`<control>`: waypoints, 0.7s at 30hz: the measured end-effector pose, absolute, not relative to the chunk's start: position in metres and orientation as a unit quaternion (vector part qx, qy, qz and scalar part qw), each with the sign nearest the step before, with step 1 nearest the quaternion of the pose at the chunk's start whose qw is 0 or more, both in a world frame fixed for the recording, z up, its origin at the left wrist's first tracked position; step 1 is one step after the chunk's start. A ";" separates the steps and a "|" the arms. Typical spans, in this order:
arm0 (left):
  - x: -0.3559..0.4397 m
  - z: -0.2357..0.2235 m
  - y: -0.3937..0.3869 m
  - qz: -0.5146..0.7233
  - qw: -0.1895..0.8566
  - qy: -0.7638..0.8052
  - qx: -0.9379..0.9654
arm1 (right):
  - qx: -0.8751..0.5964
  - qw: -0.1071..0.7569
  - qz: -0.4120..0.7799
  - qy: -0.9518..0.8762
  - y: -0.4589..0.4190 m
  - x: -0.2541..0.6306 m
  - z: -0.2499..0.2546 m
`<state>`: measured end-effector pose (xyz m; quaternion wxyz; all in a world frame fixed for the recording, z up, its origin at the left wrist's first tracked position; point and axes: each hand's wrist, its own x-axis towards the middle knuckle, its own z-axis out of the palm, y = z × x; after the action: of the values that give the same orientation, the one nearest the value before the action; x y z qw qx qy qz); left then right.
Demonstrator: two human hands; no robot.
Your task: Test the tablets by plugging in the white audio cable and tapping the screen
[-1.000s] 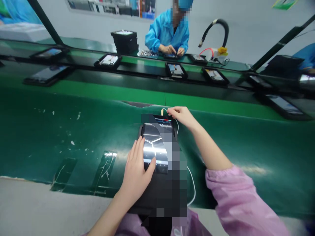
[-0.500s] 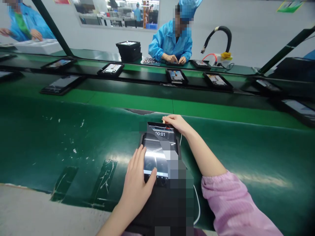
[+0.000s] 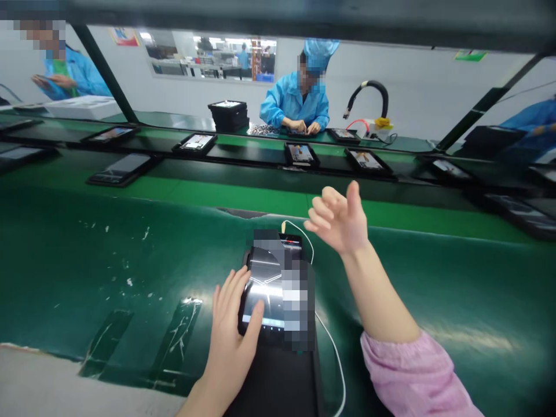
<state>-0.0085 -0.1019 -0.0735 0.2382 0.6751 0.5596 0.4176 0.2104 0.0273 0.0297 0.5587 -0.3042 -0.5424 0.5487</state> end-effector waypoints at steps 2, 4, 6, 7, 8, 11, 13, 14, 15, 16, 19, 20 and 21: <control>-0.003 -0.056 -0.098 0.461 0.231 0.533 0.671 | -0.184 0.547 0.560 -0.594 0.011 0.200 0.044; 0.003 -0.033 -0.095 0.501 0.254 0.503 0.657 | -0.094 0.517 0.564 -0.638 -0.004 0.191 0.052; 0.009 -0.009 -0.093 0.534 0.297 0.474 0.634 | -0.036 0.489 0.565 -0.663 -0.017 0.187 0.057; 0.013 0.001 -0.093 0.549 0.322 0.459 0.621 | -0.020 0.480 0.559 -0.675 -0.022 0.186 0.059; 0.016 0.010 -0.093 0.563 0.347 0.442 0.606 | -0.012 0.475 0.547 -0.689 -0.027 0.186 0.061; 0.025 0.026 -0.096 0.589 0.407 0.403 0.570 | -0.011 0.450 0.473 -0.757 -0.042 0.188 0.064; 0.028 0.031 -0.097 0.596 0.425 0.398 0.553 | -0.027 0.419 0.423 -0.803 -0.051 0.187 0.066; 0.029 0.033 -0.097 0.597 0.432 0.402 0.544 | -0.037 0.408 0.407 -0.816 -0.055 0.186 0.066; 0.030 0.034 -0.097 0.598 0.438 0.406 0.535 | -0.043 0.403 0.398 -0.823 -0.059 0.183 0.065; 0.030 0.036 -0.097 0.598 0.444 0.410 0.526 | -0.045 0.401 0.393 -0.826 -0.063 0.180 0.064; 0.027 0.040 -0.098 0.596 0.449 0.417 0.519 | -0.049 0.404 0.366 -0.837 -0.072 0.172 0.059; 0.025 0.042 -0.099 0.594 0.448 0.418 0.522 | -0.064 0.403 0.344 -0.846 -0.076 0.170 0.058; 0.024 0.043 -0.100 0.591 0.448 0.417 0.525 | -0.082 0.390 0.317 -0.861 -0.079 0.169 0.057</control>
<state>0.0241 -0.0996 0.0433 0.4481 0.5252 0.4170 0.5911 0.1690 -0.0786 0.0573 0.3897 -0.0825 -0.8606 0.3174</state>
